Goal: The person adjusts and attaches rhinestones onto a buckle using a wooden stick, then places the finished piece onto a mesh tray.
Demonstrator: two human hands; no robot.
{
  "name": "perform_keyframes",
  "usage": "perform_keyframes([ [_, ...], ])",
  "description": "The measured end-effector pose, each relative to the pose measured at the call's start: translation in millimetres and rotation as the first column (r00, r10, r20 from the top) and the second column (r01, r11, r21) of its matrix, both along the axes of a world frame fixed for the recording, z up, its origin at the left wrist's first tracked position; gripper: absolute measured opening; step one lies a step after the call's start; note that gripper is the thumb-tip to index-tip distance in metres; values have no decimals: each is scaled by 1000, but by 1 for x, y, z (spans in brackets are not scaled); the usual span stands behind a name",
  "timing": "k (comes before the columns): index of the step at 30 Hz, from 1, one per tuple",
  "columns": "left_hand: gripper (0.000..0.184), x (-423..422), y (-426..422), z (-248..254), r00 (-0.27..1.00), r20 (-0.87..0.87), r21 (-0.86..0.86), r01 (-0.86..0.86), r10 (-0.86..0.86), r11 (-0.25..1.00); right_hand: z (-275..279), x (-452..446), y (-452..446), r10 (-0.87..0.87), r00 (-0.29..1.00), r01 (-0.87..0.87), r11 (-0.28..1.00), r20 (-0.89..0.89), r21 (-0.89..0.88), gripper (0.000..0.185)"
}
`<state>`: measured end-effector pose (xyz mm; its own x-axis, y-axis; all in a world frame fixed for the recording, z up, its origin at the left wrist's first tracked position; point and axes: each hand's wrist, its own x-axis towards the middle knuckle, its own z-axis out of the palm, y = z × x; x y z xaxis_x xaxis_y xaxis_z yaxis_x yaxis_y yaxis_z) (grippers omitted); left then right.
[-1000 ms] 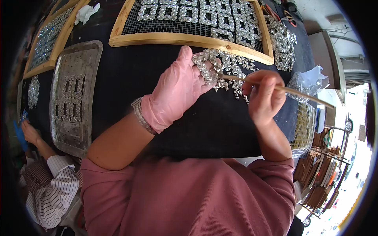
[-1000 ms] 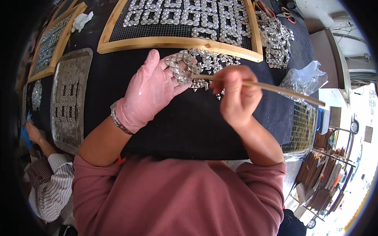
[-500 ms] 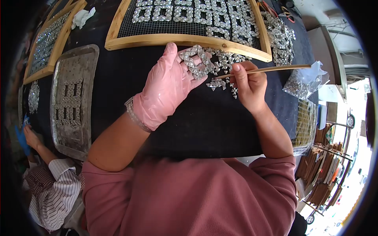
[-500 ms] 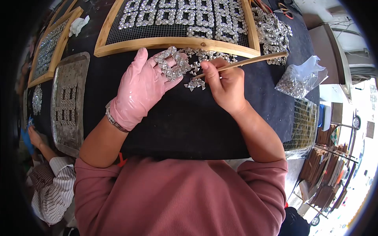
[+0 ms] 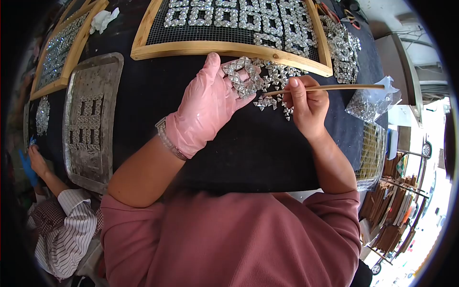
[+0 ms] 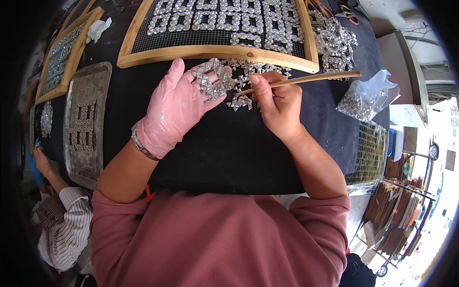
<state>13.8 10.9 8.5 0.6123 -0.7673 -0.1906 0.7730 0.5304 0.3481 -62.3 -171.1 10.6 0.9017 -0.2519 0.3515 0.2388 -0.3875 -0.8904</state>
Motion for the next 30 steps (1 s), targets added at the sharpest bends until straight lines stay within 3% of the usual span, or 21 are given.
perform_keyframes([
  [7, 62, -1, 0, 2, 1000, -14, 4, -10, 10, 1000, 7, 1, 3, -49, 995, 83, 875, -83, 477, 32],
  [11, 57, -2, -1, -4, 1000, 17, -42, 6, -5, 999, 7, 2, 11, 39, 996, 13, 807, -75, 591, 33],
  [24, 66, -3, -1, -4, 999, 20, -57, 29, -28, 998, 1, -5, 16, 20, 994, -66, 904, 112, 422, 27],
  [27, 64, -4, -1, -3, 999, 14, -51, 31, -31, 998, 2, -6, 16, 17, 988, -90, 869, 154, 486, 22],
  [30, 61, -5, -2, -2, 1000, 4, -45, 10, -9, 999, 0, -7, 16, 50, 957, -148, 932, 286, 330, 18],
])
